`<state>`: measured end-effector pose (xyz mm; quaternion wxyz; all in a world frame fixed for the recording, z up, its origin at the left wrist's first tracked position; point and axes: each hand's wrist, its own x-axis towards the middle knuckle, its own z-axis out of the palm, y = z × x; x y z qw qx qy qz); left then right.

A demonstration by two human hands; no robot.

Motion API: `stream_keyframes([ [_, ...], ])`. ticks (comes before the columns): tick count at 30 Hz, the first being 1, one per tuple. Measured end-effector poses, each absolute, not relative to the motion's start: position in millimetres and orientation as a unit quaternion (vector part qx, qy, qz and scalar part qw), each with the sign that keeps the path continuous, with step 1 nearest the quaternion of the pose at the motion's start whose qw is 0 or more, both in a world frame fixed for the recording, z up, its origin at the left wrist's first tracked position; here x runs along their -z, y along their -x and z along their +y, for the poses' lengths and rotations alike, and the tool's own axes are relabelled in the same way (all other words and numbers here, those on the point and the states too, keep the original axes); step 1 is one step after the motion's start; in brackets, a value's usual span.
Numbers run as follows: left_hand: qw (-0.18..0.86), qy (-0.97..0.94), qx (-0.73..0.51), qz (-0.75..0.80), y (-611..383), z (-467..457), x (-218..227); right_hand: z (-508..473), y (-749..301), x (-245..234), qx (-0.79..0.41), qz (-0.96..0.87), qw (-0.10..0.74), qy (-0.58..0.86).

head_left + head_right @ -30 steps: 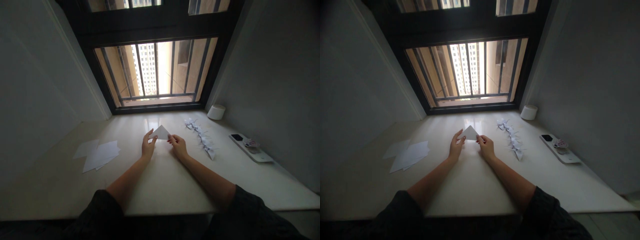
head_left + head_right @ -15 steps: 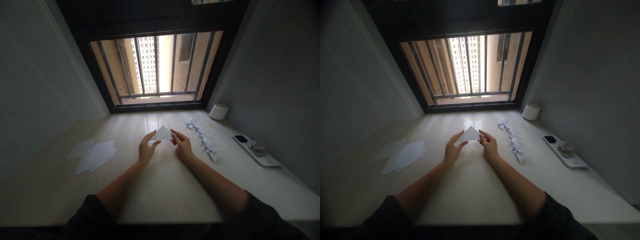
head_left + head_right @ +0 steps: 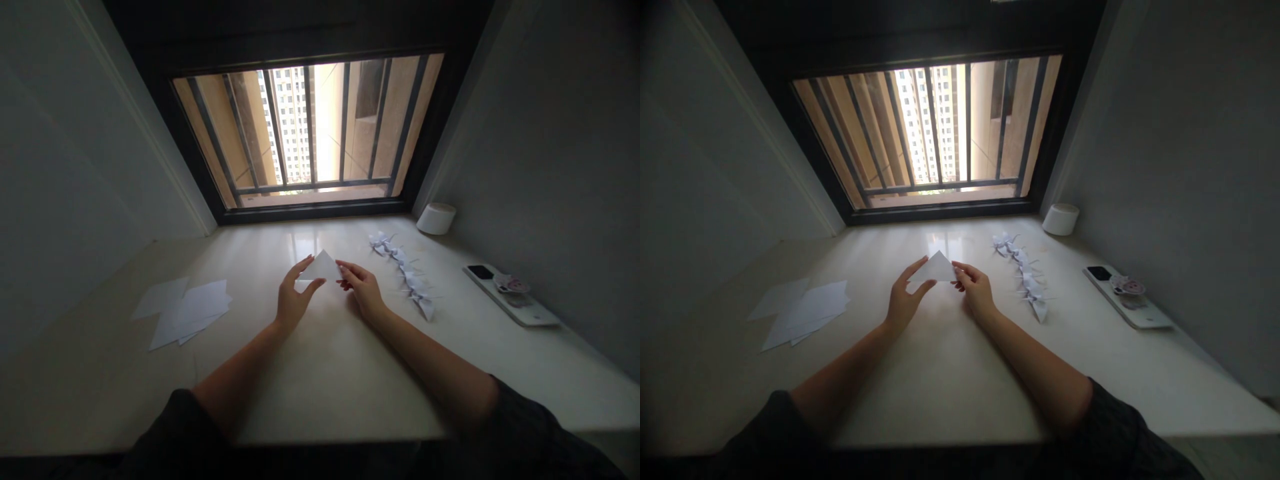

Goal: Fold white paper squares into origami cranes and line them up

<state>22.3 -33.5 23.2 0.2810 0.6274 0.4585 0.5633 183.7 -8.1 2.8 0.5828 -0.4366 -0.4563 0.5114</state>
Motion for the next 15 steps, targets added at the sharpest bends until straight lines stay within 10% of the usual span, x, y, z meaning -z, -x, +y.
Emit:
stream_keyframes([
  [15,0.25,-0.587,-0.571,0.517,-19.3,-30.3,-18.8,-15.1,-183.7,-11.4,-0.422,-0.51,0.601,0.448],
])
